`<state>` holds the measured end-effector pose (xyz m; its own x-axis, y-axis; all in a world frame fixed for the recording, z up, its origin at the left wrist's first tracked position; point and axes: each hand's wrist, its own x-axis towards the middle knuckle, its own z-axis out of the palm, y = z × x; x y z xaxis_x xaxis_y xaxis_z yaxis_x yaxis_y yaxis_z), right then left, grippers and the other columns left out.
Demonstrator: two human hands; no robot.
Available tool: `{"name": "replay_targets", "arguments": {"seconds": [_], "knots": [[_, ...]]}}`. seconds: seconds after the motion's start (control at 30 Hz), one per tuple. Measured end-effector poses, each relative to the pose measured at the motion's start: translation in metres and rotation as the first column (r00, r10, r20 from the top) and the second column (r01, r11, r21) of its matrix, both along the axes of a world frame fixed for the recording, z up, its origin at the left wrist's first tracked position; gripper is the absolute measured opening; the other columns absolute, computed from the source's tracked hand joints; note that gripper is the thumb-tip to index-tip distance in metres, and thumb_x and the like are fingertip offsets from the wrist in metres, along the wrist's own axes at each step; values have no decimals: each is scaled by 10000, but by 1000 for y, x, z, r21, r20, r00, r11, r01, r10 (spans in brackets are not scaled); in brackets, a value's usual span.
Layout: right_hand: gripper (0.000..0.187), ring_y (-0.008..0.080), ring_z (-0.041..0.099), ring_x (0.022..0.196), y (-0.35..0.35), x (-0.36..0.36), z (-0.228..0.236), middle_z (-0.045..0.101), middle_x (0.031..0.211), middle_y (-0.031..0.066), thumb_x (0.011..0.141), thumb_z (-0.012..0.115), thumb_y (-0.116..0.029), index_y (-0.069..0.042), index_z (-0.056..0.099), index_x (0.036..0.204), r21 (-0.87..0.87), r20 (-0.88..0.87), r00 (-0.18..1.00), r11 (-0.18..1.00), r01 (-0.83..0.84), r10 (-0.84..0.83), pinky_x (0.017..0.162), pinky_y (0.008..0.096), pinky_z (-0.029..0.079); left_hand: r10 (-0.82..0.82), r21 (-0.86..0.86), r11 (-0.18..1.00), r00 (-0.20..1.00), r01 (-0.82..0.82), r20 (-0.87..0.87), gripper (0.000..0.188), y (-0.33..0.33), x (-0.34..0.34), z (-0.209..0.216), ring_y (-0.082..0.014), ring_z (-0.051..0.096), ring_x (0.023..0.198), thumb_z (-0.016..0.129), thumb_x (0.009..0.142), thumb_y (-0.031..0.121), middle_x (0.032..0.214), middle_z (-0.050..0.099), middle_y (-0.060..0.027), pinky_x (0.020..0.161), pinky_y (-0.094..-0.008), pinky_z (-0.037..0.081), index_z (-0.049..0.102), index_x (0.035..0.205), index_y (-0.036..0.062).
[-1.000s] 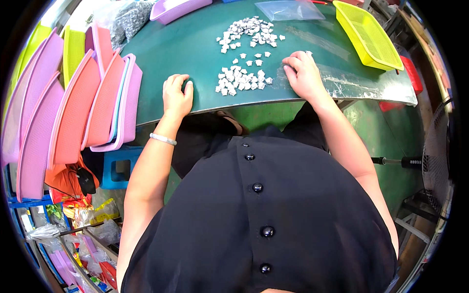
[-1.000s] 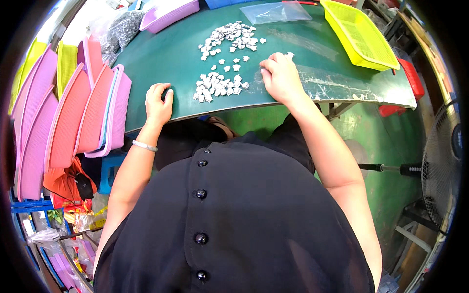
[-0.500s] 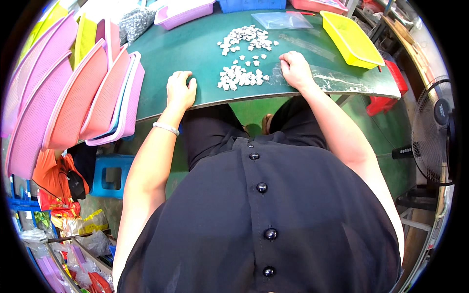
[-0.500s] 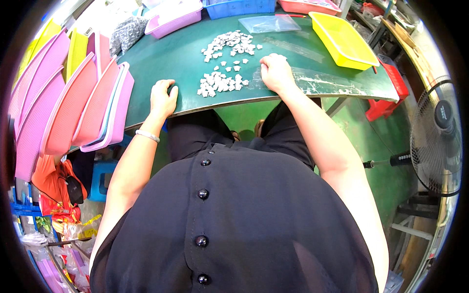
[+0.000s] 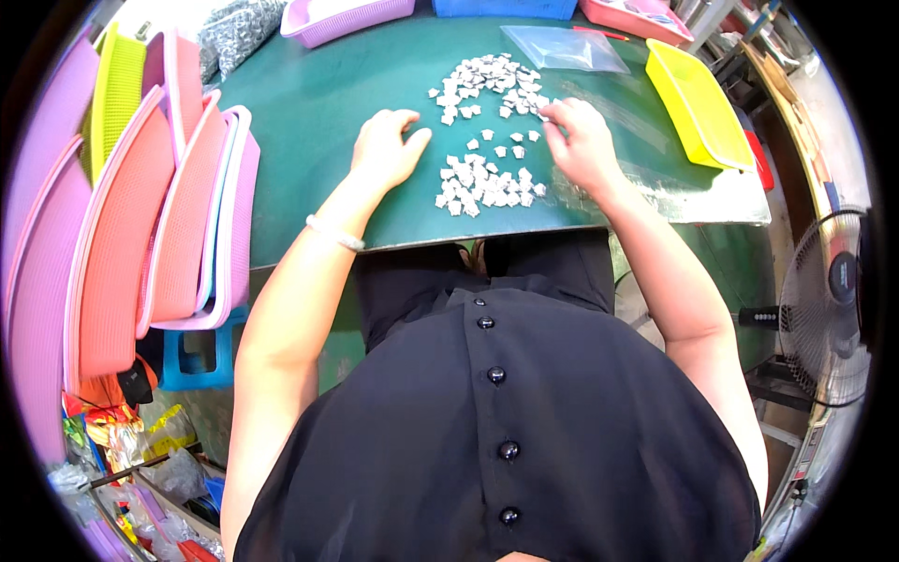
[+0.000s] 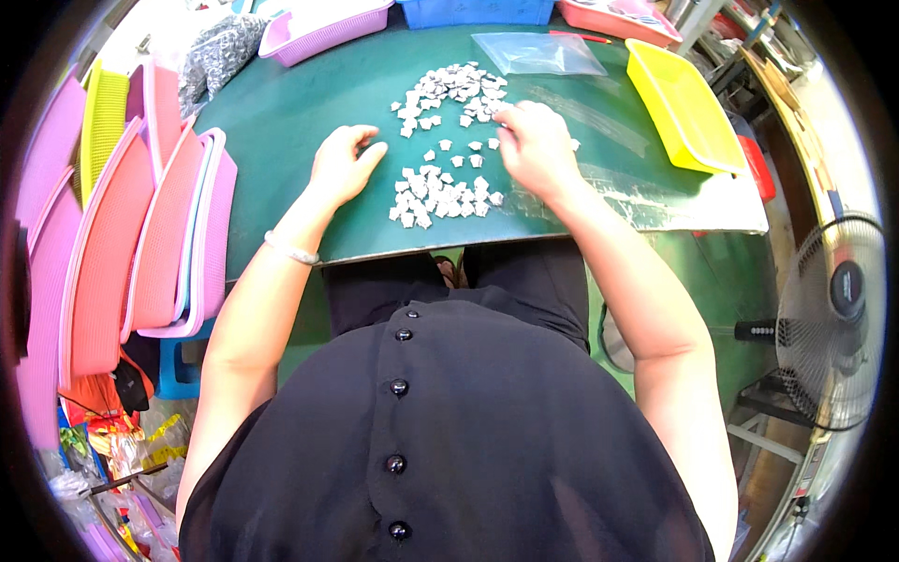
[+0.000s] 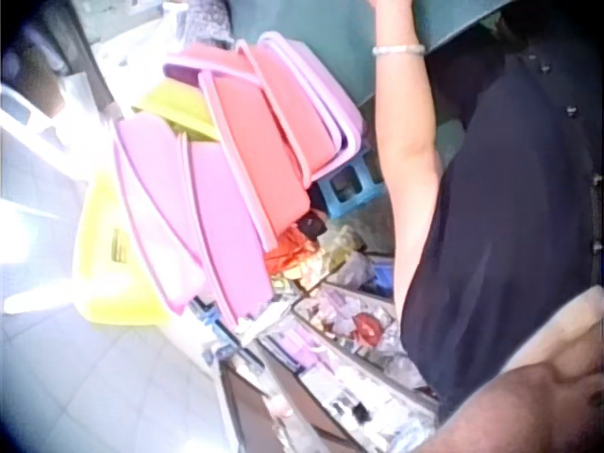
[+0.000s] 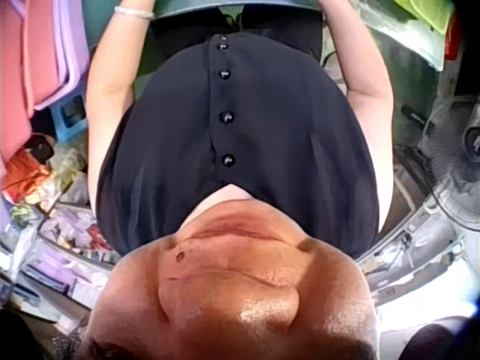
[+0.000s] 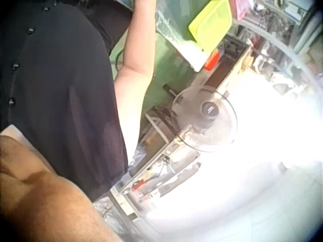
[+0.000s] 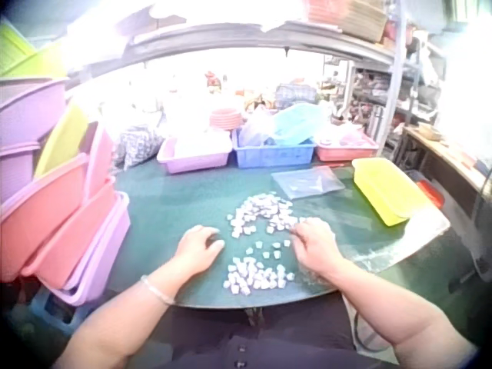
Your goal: The person sorts small silver-wrapped items on a green table, picking them up and moving them into a pile. They briefly interact with another person in the background before resuming the sorting task.
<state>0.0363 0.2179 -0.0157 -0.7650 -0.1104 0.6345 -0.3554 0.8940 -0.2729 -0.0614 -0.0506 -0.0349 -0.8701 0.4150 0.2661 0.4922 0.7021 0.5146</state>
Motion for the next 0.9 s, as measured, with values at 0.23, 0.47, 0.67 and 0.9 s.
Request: {"name": "replay_targets", "arguments": {"seconds": [0.23,0.47,0.67,0.9], "knots": [[250,324,606,903,-51,-73,12,609,959,136,792,653,-172,-45,620,1005,102,375,913,972,-212,160,799,418,492,-77,-67,995,997,79,20,244,47,-21,15,-293,596,919,687,786,226,914,613,-129,797,-388,478,659,950,47],[183,303,614,826,-54,-80,22,609,861,125,773,636,-84,-33,630,949,-16,635,756,981,-194,160,733,394,505,-99,5,995,990,100,-96,112,28,-12,7,-300,592,768,653,785,109,843,585,-85,670,-393,482,587,869,74],[141,300,618,800,-42,-71,10,617,847,110,770,643,-69,-58,693,902,-222,557,773,952,-212,302,712,394,504,-190,-176,971,967,160,-171,135,14,5,20,-290,590,739,663,796,125,785,538,-76,622,-395,480,599,910,92],[142,318,611,859,-29,-67,8,621,873,116,802,594,-49,-38,661,926,-200,442,848,954,-223,291,756,405,499,-208,45,978,975,204,84,305,9,17,28,-213,554,637,715,753,95,798,559,-70,599,-321,476,635,1048,84]]}}
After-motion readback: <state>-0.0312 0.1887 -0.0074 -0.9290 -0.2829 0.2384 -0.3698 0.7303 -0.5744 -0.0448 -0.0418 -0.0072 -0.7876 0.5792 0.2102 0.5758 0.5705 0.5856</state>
